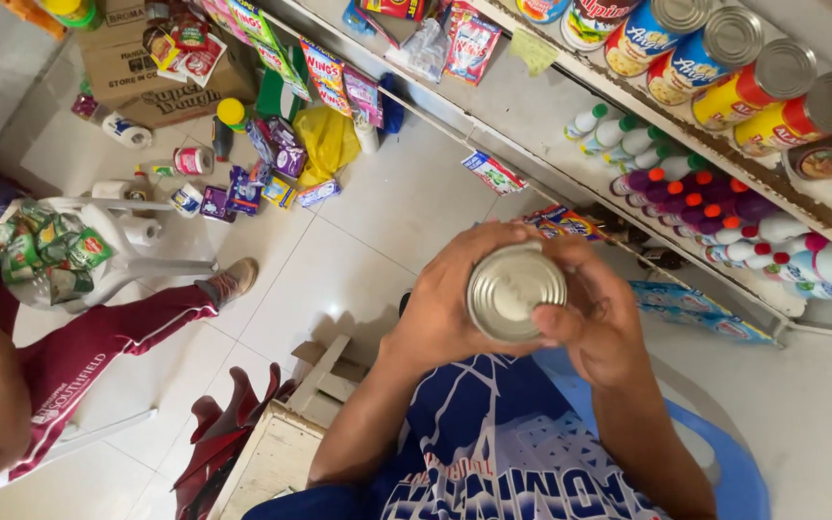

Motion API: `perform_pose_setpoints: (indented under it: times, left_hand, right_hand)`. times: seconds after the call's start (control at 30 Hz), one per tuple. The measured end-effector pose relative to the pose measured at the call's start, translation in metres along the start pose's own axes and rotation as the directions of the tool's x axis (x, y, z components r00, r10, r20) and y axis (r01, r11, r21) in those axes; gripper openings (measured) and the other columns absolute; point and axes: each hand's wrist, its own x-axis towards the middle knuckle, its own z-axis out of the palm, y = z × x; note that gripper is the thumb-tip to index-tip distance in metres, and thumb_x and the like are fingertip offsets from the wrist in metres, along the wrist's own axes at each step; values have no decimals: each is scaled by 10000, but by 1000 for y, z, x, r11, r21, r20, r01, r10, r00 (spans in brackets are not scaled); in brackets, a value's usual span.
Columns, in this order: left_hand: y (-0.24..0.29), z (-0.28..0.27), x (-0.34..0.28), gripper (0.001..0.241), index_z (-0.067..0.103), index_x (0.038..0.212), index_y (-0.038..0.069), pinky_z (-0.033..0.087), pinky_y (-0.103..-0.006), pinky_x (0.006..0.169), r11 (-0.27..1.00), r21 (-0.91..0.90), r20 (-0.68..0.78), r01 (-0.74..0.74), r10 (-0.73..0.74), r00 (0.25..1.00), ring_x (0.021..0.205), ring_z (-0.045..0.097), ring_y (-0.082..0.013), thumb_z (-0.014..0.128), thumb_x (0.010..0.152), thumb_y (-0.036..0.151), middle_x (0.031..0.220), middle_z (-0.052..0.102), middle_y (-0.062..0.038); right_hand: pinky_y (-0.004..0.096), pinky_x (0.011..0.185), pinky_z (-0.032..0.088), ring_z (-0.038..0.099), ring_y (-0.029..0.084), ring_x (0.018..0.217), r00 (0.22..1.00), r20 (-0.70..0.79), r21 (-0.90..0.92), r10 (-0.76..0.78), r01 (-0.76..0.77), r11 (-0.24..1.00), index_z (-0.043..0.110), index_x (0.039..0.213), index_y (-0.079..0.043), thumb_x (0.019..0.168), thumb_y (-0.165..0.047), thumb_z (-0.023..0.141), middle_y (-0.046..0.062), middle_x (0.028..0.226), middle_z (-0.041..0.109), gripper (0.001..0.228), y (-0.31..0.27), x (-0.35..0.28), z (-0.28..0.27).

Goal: Wiping canned food with a cloth and placing them on a grocery store shelf.

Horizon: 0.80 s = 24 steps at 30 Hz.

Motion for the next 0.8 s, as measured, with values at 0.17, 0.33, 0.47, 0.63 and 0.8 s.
perform_pose_setpoints:
  times: [0.17, 0.33, 0.47, 0.63, 0.8]
  left_hand:
    - [9, -4, 0, 863, 616, 1290, -14, 436, -570, 1188, 985, -174, 134, 9, 15, 991, 1269, 641, -402, 987, 605, 357, 1278, 682, -179]
    - [9, 0, 1, 821, 628, 1278, -12, 448, -587, 1171, 980, -201, 112, 3, 20, 993, 1250, 654, -418, 985, 630, 342, 1257, 693, -191]
    - [3, 4, -1, 688, 642, 1222, -18, 501, -533, 1118, 991, 20, -76, -130, 132, 988, 1171, 705, -385, 927, 720, 356, 1217, 715, -166]
    - [14, -11, 11, 719, 672, 1191, -8, 549, -517, 1064, 985, -30, 81, -169, 171, 982, 1103, 735, -387, 937, 672, 412, 1171, 731, -175]
    - [5, -10, 6, 754, 670, 1197, -17, 543, -538, 1064, 988, -93, 68, -122, 128, 989, 1098, 733, -394, 953, 634, 398, 1154, 733, -180]
  right_hand:
    - [456, 955, 555, 605, 333, 1183, 997, 77, -23, 0, 2, 1000, 625, 1160, 125, 623, -44, 875, 258, 1243, 571, 616, -18, -6, 1]
    - [483, 947, 564, 619, 348, 1159, 997, 10, 70, 72, -73, 995, 513, 1365, 142, 625, -7, 830, 253, 1257, 580, 818, -15, -7, 17]
    - [428, 966, 514, 579, 281, 1172, 996, 11, 86, 89, -89, 992, 513, 1388, 89, 679, -103, 857, 192, 1246, 595, 811, -9, -7, 26]
    - [450, 922, 535, 598, 307, 1114, 985, 122, 116, 125, -139, 983, 494, 1355, 94, 595, 67, 865, 212, 1165, 592, 846, 1, -7, 2]
    - [439, 974, 493, 571, 255, 1131, 963, 210, 12, 168, -174, 985, 482, 1384, 60, 656, 30, 867, 175, 1177, 603, 824, -8, 4, 3]
